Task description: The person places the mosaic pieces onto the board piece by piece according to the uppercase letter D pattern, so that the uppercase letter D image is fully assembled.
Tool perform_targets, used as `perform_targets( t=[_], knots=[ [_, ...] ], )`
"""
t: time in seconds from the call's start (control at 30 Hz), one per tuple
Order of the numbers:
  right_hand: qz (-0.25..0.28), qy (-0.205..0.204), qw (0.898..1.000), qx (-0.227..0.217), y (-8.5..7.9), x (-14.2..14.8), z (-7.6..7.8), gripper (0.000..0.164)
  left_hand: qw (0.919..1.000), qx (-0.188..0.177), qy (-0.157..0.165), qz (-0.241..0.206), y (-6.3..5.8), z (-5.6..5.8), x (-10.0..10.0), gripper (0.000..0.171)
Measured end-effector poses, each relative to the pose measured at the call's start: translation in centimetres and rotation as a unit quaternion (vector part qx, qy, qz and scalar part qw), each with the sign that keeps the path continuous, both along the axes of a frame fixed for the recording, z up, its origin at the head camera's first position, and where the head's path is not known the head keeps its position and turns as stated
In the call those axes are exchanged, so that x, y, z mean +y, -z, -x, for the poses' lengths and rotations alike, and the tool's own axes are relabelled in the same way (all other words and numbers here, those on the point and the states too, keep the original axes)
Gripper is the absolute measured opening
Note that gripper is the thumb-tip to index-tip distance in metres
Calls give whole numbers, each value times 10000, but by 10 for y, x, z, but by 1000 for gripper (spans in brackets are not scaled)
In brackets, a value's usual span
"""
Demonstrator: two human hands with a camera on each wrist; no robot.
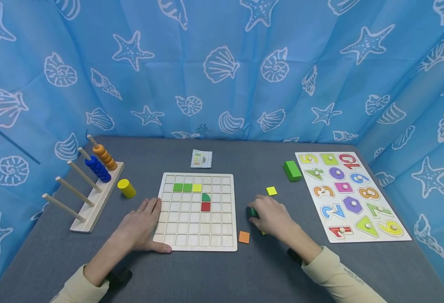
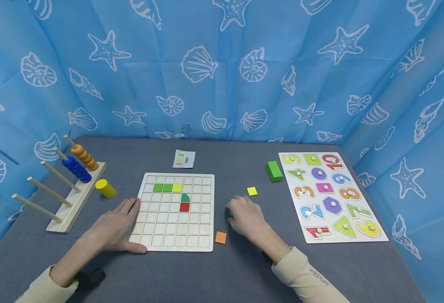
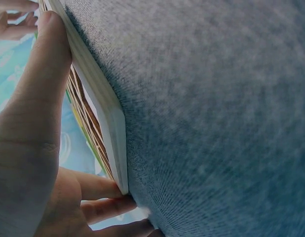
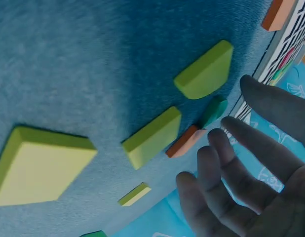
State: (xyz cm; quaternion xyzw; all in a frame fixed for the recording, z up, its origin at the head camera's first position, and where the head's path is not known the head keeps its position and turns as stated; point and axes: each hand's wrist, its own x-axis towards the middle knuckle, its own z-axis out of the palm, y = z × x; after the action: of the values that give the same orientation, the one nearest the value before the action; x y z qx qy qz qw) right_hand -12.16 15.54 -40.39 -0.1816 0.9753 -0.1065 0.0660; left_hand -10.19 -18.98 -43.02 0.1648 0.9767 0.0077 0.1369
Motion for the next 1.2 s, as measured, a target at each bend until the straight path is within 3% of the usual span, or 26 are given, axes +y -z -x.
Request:
perform_targets(
  t=[0.4, 0.9, 1.2],
  knots=[
    [149, -90, 9996, 216, 4, 1, 1, 16, 10000, -5, 10, 1, 0, 0, 0, 141],
    [589, -1118, 9915, 299, 12, 0, 1, 35, 10000, 30, 9, -43, 0, -1, 1, 141],
    [632, -768, 9947, 274, 14, 0, 1, 28, 10000, -8, 2, -67, 1, 0, 0, 141]
  ],
)
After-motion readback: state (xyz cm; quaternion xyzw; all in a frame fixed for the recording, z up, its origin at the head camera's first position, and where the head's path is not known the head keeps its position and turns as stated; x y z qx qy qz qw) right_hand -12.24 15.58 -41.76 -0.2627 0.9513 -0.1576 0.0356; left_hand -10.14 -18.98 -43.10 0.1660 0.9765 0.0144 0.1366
